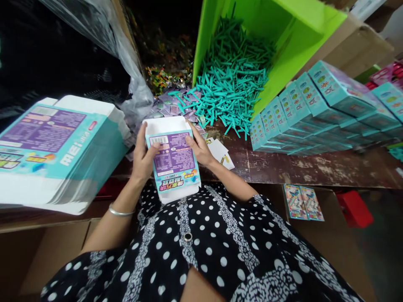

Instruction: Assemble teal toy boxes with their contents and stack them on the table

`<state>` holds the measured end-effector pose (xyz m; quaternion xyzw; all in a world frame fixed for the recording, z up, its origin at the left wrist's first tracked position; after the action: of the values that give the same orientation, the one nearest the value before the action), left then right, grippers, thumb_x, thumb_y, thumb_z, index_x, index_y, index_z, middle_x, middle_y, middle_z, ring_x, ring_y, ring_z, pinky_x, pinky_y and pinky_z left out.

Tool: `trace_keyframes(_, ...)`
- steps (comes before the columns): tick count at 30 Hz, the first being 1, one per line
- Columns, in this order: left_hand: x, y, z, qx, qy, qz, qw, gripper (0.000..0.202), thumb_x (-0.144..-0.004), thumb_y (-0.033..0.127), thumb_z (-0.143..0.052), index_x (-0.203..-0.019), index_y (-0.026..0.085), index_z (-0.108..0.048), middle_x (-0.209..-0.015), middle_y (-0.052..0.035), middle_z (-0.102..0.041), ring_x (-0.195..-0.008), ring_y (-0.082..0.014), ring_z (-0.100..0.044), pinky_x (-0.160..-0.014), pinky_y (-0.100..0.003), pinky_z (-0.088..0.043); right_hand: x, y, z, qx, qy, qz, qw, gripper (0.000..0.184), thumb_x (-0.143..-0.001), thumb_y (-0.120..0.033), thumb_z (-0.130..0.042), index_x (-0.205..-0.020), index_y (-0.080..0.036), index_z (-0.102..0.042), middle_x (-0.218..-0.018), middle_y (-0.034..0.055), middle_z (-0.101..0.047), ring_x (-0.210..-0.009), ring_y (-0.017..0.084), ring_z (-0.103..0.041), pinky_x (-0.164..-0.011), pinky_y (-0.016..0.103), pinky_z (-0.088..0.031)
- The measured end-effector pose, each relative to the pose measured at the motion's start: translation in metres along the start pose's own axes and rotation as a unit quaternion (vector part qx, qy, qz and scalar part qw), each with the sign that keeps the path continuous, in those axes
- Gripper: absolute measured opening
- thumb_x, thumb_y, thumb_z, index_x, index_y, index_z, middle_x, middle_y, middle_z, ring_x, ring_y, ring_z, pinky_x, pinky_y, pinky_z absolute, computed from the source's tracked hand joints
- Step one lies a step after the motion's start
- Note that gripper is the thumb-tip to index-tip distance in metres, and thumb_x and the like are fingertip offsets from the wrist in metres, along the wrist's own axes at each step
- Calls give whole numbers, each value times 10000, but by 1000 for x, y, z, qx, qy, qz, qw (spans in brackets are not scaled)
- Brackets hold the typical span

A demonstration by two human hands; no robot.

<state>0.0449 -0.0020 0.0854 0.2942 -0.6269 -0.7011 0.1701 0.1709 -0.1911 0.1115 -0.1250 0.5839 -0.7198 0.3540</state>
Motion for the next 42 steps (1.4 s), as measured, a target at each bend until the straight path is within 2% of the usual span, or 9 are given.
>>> trace_keyframes(3,-8,-30,0,22,18,33,999,701,-927,884,-692,-1060,204,-799,-987,-80,-818,-984,-295,-768,-838,-388,-626,-2,24,-6,12,-7,-23,1000,741,-1068,-875,-482,-1316,-228,-745,-1367,114,-782,-1320,283,-705,-1213,409,-553)
trace_keyframes(6,-7,-45,-2,16,36,37,999,689,-982,883,-615,-815,218,-683,-757,-44,-682,-741,-224,-627,-689,-366,-530,-6,42,-11,15,14,-11,1000,628,-1086,-821,-492,-920,-238,-657,-1038,78,-723,-1058,245,-683,-1062,403,-577)
trace_keyframes(13,0,-36,7,16,130,-3,991,619,-879,767,-828,-913,274,-455,-848,25,-561,-812,-162,-590,-802,-316,-493,-11,36,-25,-110,81,-19,990,606,-864,-788,-832,-997,-263,-561,-961,-15,-625,-930,176,-604,-908,321,-530)
trace_keyframes(17,-9,-20,25,29,9,40,999,585,-853,747,-872,-812,246,-572,-738,-3,-639,-738,-183,-619,-741,-337,-512,-19,19,-18,-89,-44,-34,994,605,-876,-759,-865,-813,-249,-545,-822,-46,-543,-827,153,-516,-868,322,-497)
trace_keyframes(21,-14,0,39,46,-104,93,989,482,-619,485,-1074,-852,191,-772,-853,-67,-803,-785,-201,-689,-736,-339,-564,-34,6,-5,-57,-185,-54,980,395,-860,-568,-958,-944,-222,-786,-1027,13,-781,-1026,190,-682,-1041,369,-540)
trace_keyframes(25,-10,13,39,7,-59,95,994,354,-703,454,-1013,-901,189,-885,-891,-65,-860,-796,-219,-718,-750,-369,-589,-47,-6,2,-19,-257,-68,964,318,-922,-558,-915,-1066,-275,-939,-1169,37,-889,-1244,247,-774,-1197,418,-525)
trace_keyframes(30,-6,10,33,-16,27,85,996,329,-767,483,-984,-919,198,-920,-839,-33,-860,-751,-205,-702,-719,-366,-581,-53,-14,1,30,-247,-61,967,491,-962,-742,-820,-1021,-273,-955,-1091,11,-905,-1147,223,-796,-1085,351,-577)
trace_keyframes(37,14,8,52,-14,-126,25,992,426,-847,643,-956,-1119,316,-939,-1403,-65,-864,-1361,-352,-777,-1179,-519,-648,-20,2,7,83,-273,33,958,573,-1160,-698,-545,-1430,-298,-854,-1425,70,-842,-1337,238,-743,-1196,421,-545)
trace_keyframes(42,30,6,56,-24,-187,35,981,505,-831,688,-971,-1145,293,-938,-1400,-93,-865,-1401,-381,-764,-1288,-593,-583,-1,13,8,102,-267,93,954,563,-1212,-640,-445,-1479,-305,-810,-1447,91,-792,-1354,248,-713,-1234,494,-532)
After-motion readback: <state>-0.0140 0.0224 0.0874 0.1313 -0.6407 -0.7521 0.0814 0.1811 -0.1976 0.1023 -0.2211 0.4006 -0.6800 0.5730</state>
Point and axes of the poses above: each hand's wrist, its own x-axis away from the middle knuckle, its own z-axis out of the back of the hand, y = z × x, the point moved 1 cm from there along -x, towards the middle knuckle
